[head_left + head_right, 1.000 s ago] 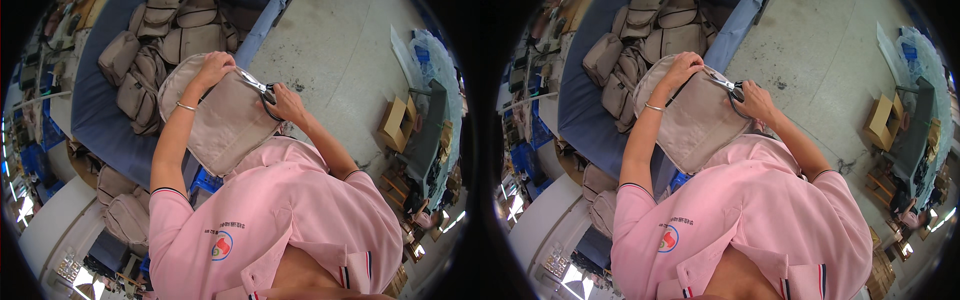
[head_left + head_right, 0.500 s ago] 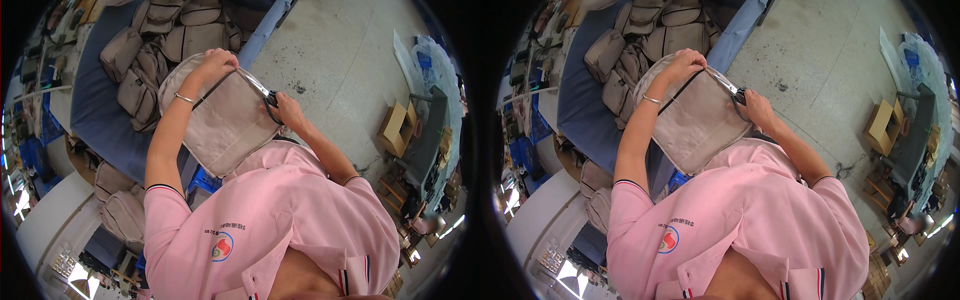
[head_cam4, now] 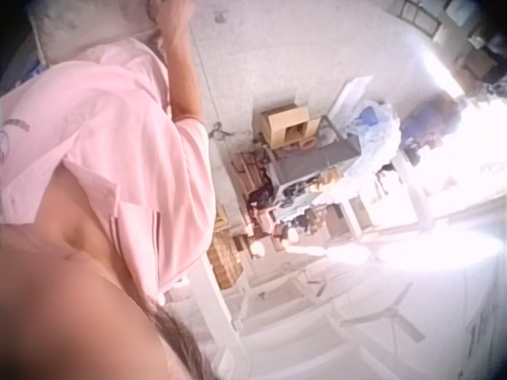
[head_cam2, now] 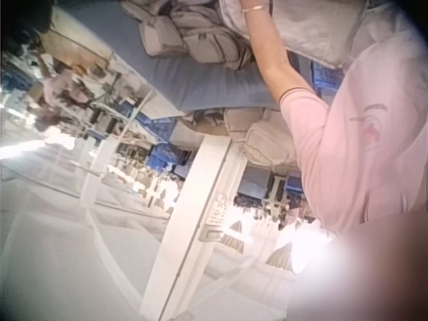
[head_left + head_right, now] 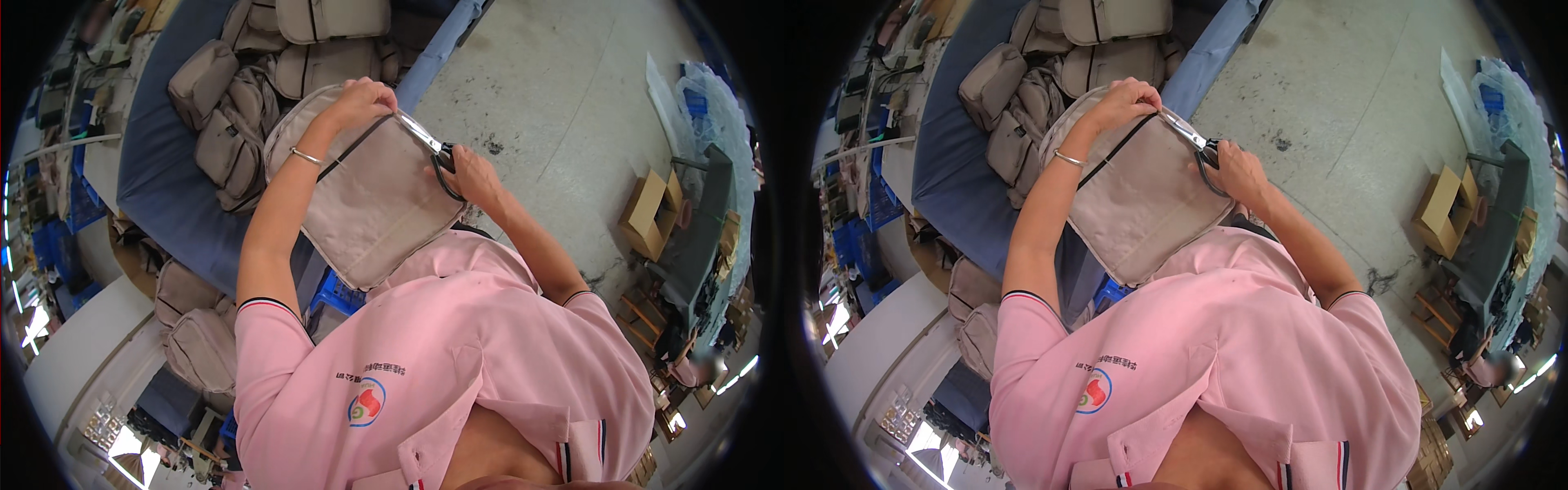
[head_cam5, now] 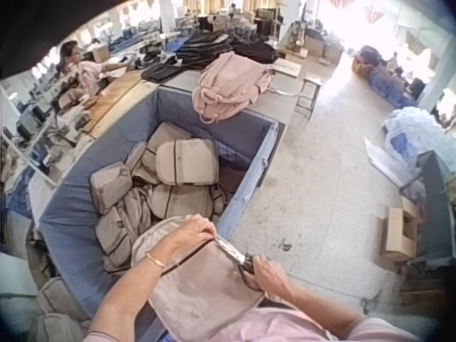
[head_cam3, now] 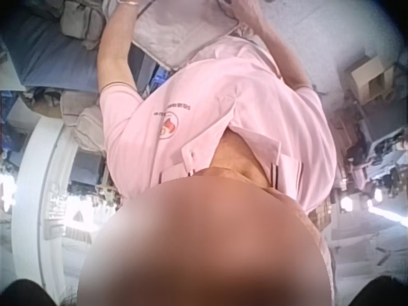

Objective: Trim loose threads and excess material from manufactured backpacks using scissors.

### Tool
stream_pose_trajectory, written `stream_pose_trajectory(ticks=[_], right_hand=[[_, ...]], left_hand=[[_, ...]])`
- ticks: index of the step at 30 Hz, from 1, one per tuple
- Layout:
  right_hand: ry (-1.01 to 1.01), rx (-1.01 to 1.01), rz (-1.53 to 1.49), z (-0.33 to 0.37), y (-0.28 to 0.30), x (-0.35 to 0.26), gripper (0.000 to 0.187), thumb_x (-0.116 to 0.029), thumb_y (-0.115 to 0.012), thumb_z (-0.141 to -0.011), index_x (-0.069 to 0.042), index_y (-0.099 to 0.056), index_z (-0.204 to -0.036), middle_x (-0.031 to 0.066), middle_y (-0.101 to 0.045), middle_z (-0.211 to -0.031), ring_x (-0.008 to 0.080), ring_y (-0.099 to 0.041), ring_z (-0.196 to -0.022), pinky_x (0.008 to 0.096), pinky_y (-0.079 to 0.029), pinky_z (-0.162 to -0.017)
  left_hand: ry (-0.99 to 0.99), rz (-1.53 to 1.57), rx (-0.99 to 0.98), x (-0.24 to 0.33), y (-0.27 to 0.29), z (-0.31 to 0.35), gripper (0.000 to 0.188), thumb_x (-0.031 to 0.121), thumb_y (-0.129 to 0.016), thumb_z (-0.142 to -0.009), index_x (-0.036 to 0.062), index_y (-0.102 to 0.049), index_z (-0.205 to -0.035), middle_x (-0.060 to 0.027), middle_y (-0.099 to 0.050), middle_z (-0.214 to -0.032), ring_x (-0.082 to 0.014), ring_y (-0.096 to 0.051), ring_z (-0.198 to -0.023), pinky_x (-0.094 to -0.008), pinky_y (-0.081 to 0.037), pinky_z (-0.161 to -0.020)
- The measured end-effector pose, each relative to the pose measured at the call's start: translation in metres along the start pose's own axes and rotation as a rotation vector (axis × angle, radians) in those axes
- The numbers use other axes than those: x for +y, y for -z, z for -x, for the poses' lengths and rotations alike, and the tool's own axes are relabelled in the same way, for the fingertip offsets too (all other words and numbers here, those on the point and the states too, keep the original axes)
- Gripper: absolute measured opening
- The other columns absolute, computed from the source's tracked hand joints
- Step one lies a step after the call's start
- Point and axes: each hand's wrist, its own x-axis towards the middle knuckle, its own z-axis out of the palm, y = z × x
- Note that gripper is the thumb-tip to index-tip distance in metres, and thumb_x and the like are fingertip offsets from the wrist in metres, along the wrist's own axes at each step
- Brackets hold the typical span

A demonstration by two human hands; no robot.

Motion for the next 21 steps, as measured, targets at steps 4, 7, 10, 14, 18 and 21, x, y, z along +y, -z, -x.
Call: stream_pose_trajectory(ticks=[4, 7, 10, 14, 18, 21], right_hand=[[-0.018, -0.005, -0.038, 0.002, -0.007, 0.002, 0.059, -0.055, -0.065, -0.088, 0.004, -0.055, -0.085, 0.0245, -0.063, -0.080, 0.0439, -0.063, -0.076, 0.0493, -0.049, -0.067], [0.002, 0.004, -0.050, 0.000, -0.012, 0.011, 0.059, -0.055, -0.064, -0.088, 0.003, -0.055, -0.086, 0.0243, -0.063, -0.080, 0.0438, -0.063, -0.076, 0.0494, -0.048, -0.067], [0.061, 0.073, -0.048, 0.000, -0.010, 0.004, 0.060, -0.057, -0.065, -0.087, 0.003, -0.056, -0.085, 0.0239, -0.063, -0.080, 0.0435, -0.063, -0.076, 0.0491, -0.048, -0.066], [0.040, 0.041, -0.018, -0.009, 0.003, -0.014, 0.064, -0.060, -0.063, -0.086, 0.003, -0.058, -0.089, 0.0246, -0.066, -0.087, 0.0445, -0.065, -0.080, 0.0501, -0.051, -0.070], [0.025, 0.007, -0.021, -0.014, 0.006, -0.016, 0.064, -0.060, -0.065, -0.085, 0.003, -0.056, -0.085, 0.0234, -0.063, -0.083, 0.0428, -0.063, -0.077, 0.0483, -0.049, -0.067], [-0.038, -0.114, 0.011, -0.014, 0.006, -0.012, 0.070, -0.065, -0.062, -0.084, 0.003, -0.058, -0.095, 0.0242, -0.066, -0.093, 0.0425, -0.066, -0.085, 0.0495, -0.051, -0.071]], left_hand=[[-0.049, 0.035, 0.016, -0.003, 0.000, 0.001, 0.009, 0.011, -0.068, -0.083, 0.0132, -0.070, -0.092, 0.0000, -0.065, -0.088, -0.0196, -0.056, -0.097, -0.0339, -0.041, -0.093], [-0.001, 0.193, 0.006, -0.002, 0.002, 0.000, 0.014, 0.005, -0.067, -0.083, 0.0096, -0.070, -0.096, -0.0030, -0.065, -0.087, -0.0185, -0.058, -0.095, -0.0330, -0.047, -0.087], [0.024, 0.291, 0.053, -0.004, -0.001, 0.001, 0.017, 0.003, -0.066, -0.079, 0.0096, -0.069, -0.094, -0.0060, -0.069, -0.086, -0.0210, -0.065, -0.086, -0.0336, -0.052, -0.081], [0.034, 0.329, 0.044, -0.003, -0.002, 0.000, 0.019, 0.001, -0.065, -0.081, 0.0056, -0.066, -0.099, -0.0055, -0.067, -0.084, -0.0163, -0.063, -0.081, -0.0302, -0.052, -0.077], [0.077, 0.392, 0.047, 0.000, -0.004, 0.002, 0.020, 0.001, -0.065, -0.083, 0.0020, -0.063, -0.102, -0.0034, -0.064, -0.082, -0.0118, -0.059, -0.079, -0.0274, -0.050, -0.074], [0.090, 0.450, 0.097, -0.004, -0.009, 0.006, 0.020, 0.000, -0.065, -0.082, 0.0014, -0.062, -0.103, -0.0020, -0.063, -0.082, -0.0111, -0.059, -0.078, -0.0271, -0.049, -0.073]])
